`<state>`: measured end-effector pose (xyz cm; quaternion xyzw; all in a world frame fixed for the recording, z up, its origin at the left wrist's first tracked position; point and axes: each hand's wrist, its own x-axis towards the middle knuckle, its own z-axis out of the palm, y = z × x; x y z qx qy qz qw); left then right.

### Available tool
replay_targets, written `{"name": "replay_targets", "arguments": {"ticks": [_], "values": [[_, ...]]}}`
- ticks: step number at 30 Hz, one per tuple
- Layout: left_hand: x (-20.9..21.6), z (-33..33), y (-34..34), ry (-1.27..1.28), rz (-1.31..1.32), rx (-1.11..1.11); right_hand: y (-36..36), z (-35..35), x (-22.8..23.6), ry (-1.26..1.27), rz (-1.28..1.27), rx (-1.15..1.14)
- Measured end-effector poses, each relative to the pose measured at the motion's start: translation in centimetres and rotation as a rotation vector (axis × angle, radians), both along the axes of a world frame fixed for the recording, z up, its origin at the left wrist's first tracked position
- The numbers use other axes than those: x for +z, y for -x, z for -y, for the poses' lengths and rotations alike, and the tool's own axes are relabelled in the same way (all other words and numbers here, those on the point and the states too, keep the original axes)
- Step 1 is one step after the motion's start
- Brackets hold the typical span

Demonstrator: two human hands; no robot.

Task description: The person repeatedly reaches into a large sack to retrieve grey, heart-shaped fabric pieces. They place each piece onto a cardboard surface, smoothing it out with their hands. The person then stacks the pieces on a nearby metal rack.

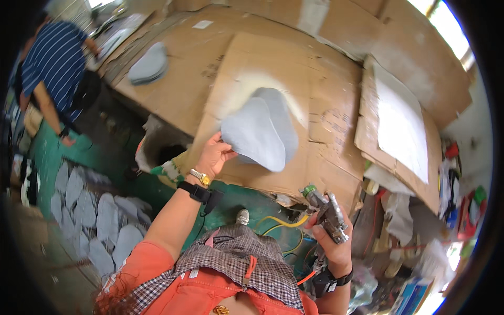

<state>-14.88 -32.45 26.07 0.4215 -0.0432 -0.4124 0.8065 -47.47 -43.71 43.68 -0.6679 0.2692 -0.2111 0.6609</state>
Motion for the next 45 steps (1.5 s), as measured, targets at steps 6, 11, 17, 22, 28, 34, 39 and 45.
{"name": "replay_targets", "arguments": {"ticks": [6, 11, 17, 22, 28, 34, 39, 45], "values": [[6.6, -13.9, 6.8, 0.209, -0.039, 0.173, -3.6, -2.7, -2.0, -0.187, -0.096, 0.269], [7.8, -30.3, 12.8, 0.128, 0.022, 0.56, -8.1, -8.6, -0.5, -0.096, -0.208, 0.597], [16.2, -37.7, 28.7, -0.089, 0.273, 1.179, -6.7, -4.7, 5.7, -0.085, -0.109, 0.933], [13.8, -45.3, 36.7, -0.214, 0.273, 1.645, -8.2, -7.0, 7.8, -0.055, -0.122, 1.075], [-4.6, -54.1, 45.8, -0.467, -0.482, 1.904, -7.1, -10.0, 7.1, 0.014, -0.125, 1.141], [-4.0, -51.7, 39.1, -1.858, -0.894, 1.528, -5.4, -9.2, 7.1, 0.043, -0.151, 0.957], [-7.6, -55.9, 31.9, -2.027, -0.044, 1.498, -4.5, -7.0, 6.1, 0.073, -0.241, 0.767], [-7.6, -45.4, 15.3, -1.252, 0.489, 1.27, 1.0, 0.3, 3.9, 0.037, -0.086, 0.296]]}}
